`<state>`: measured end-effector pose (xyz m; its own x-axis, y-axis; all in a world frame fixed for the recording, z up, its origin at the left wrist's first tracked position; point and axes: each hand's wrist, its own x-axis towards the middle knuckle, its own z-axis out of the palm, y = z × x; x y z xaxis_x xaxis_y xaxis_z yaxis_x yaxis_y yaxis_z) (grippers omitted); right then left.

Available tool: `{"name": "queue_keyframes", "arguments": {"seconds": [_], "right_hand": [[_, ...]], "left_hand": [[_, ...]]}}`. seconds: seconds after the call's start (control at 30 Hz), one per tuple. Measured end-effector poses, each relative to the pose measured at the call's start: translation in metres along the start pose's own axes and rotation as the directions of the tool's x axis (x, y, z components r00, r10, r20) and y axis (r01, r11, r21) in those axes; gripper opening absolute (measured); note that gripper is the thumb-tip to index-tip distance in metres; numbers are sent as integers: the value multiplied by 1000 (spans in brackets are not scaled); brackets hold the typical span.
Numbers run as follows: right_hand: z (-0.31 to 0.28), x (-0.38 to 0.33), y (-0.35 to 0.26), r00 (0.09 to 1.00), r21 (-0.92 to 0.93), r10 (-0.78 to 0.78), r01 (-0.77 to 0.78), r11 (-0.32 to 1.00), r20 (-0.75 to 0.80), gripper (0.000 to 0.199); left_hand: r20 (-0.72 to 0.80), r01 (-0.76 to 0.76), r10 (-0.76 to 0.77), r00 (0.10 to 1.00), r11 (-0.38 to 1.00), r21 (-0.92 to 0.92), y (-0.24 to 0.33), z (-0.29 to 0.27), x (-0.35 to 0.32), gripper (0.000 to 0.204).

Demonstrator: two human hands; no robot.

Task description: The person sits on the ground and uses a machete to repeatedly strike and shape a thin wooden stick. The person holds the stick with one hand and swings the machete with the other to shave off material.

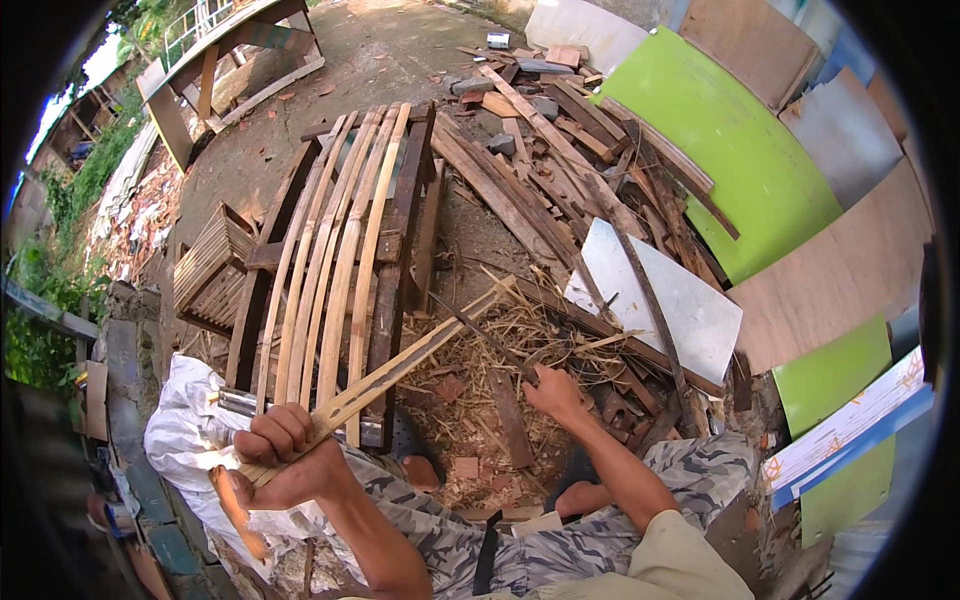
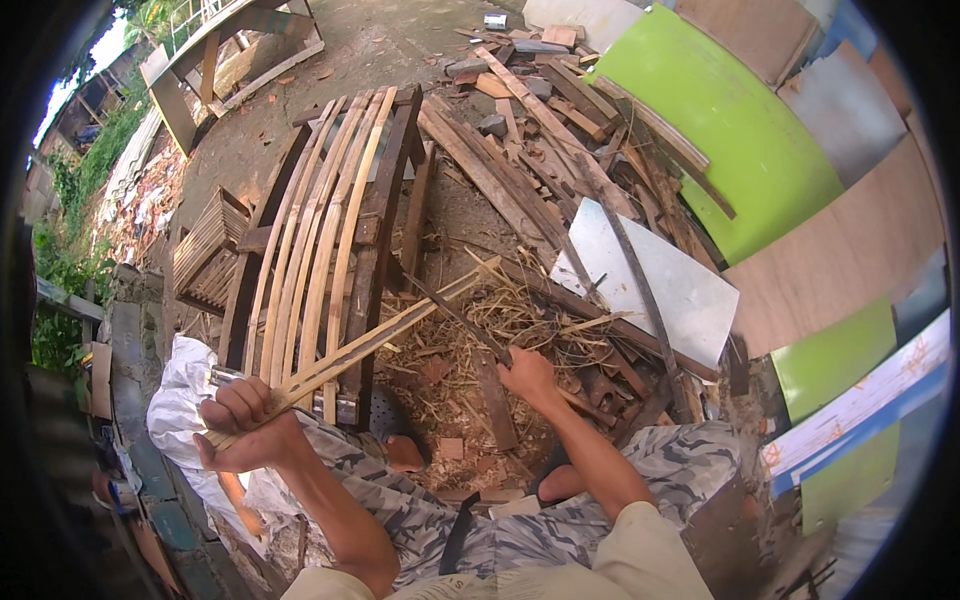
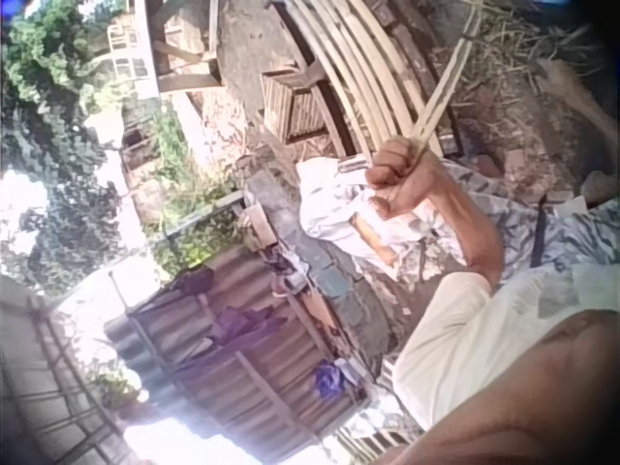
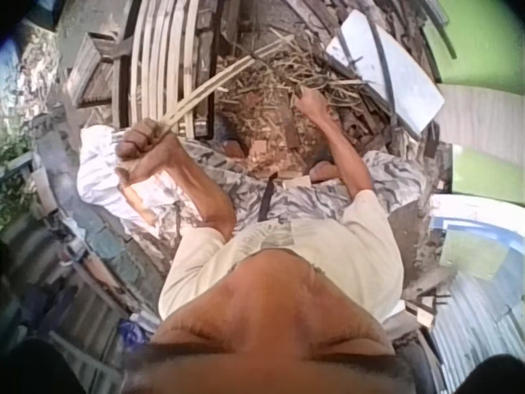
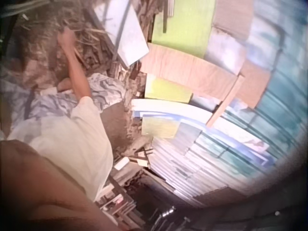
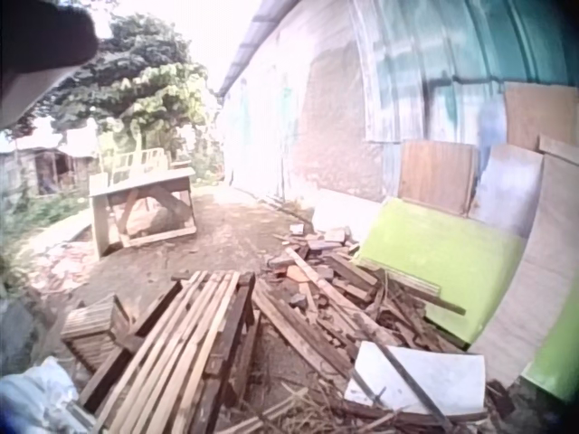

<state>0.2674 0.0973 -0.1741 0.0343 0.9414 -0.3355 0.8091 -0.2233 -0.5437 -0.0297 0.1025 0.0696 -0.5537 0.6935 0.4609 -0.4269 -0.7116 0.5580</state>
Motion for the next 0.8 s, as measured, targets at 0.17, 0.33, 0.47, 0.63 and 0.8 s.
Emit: {"name": "queue_keyframes", "arguments": {"seconds": [0.17, 0.33, 0.47, 0.63, 0.8], "right_hand": [[-12, -17, -18, 999, 26, -54, 54, 998, -7, 30], [-21, -46, -52, 994, 60, -49, 43, 997, 103, 29], [3, -61, -59, 997, 121, -44, 36, 992, 65, 30], [30, -87, -66, 1000, 248, 16, -18, 969, 9, 31], [23, -110, -70, 993, 294, 108, -117, 949, 45, 31]], "left_hand": [[-65, -68, 70, 995, 997, 26, 47, 28, 22, 49], [3, -42, 42, 999, 997, 71, 81, 48, 33, 57], [138, -48, 39, 990, 997, 65, 60, 37, 27, 72], [15, -302, 314, 949, 899, 318, 9, 40, -8, 84], [53, -168, 159, 986, 929, 329, -22, 8, -37, 67]]}}
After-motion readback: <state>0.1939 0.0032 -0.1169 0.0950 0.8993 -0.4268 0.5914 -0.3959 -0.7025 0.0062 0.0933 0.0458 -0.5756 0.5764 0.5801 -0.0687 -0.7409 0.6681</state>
